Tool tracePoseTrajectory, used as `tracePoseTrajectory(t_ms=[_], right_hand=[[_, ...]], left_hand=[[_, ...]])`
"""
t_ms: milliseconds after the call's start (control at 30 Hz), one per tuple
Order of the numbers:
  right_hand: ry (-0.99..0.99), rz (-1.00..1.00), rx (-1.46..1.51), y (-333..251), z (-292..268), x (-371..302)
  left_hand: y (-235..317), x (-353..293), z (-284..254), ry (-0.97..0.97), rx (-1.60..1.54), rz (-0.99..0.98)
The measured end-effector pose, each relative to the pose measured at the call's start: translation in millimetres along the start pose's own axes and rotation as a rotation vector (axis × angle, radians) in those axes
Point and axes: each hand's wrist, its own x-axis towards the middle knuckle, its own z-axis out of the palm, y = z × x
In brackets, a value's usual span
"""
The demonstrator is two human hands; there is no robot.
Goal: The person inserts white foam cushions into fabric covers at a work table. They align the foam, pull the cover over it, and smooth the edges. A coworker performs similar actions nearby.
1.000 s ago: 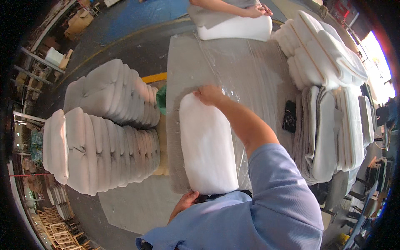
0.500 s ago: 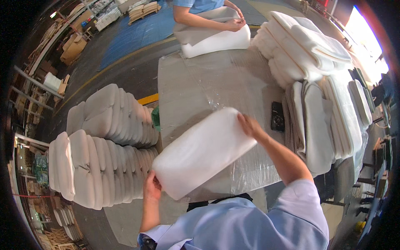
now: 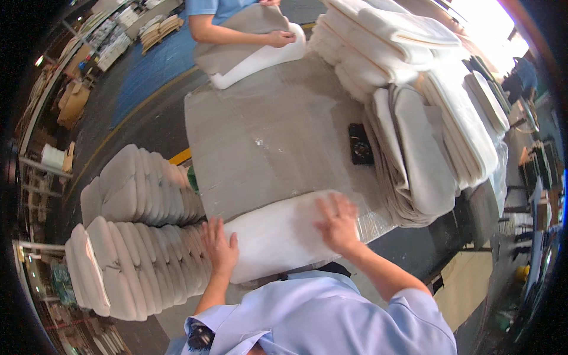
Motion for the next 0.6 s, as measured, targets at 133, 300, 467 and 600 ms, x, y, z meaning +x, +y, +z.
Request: tracePoseTrajectory(t_ms=[133,300,467,600], right_hand=[[-0.137,-0.454,-0.034,-61,30,2],[-0.216,-0.518,-0.051,-55,45,4],[-0.272,-0.526,-0.057,-54,39,7],[-0.092,-0.362,0.236,-23,-5,11]], left_hand=[[43,-15,20,-0.136,0.048,0.277],[46,-36,41,-0.129,0.087,0.298],[42,-29,33,-0.234,-0.015,0.282],[13,-35,9,0.042,-0.212,0.048]])
